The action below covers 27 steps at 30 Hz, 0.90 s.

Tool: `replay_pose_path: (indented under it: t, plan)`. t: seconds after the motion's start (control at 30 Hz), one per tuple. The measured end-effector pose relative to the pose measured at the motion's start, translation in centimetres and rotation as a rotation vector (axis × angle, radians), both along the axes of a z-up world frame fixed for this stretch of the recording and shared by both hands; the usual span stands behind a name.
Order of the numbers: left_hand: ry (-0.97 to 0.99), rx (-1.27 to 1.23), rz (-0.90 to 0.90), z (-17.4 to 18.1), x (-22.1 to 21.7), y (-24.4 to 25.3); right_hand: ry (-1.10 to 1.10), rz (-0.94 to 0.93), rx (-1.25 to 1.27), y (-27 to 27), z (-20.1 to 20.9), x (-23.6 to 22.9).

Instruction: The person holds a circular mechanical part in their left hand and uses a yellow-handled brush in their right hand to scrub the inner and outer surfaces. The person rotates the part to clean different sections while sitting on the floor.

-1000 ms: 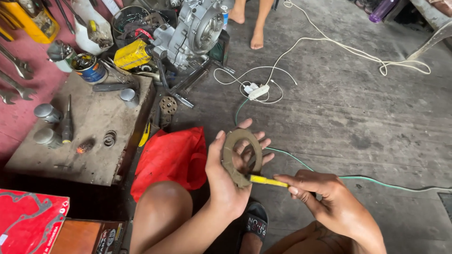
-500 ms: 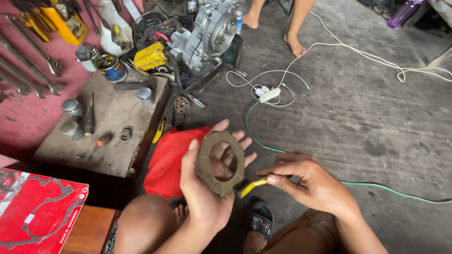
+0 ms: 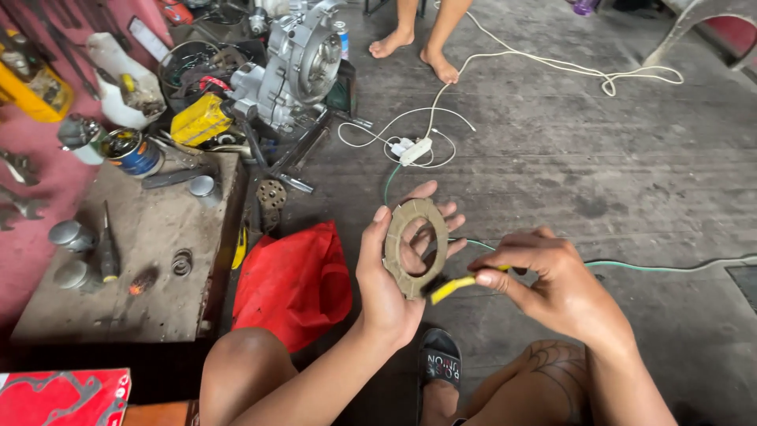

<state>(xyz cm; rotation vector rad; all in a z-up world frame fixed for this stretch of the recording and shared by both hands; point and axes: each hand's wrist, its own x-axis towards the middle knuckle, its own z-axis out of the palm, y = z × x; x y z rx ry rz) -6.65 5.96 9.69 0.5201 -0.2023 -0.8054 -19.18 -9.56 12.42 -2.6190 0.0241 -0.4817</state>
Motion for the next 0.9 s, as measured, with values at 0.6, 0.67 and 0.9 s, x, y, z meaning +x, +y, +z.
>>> replay_pose_path:
  t: [0.6,0.67,0.9]
  plan:
    - [0.195,-0.074,-0.108,-4.4,1.0,-1.2,0.118,-0.013,0.043,0.3,-2.4,1.2]
    - [0.177,-0.107,-0.106,-5.0,1.0,-1.6,0.101,-0.059,0.041,-0.7,-2.1,1.1]
    - [0.288,0.007,-0.126,-4.0,0.8,-2.0,0.197,-0.054,0.100,0.0,-2.4,0.8]
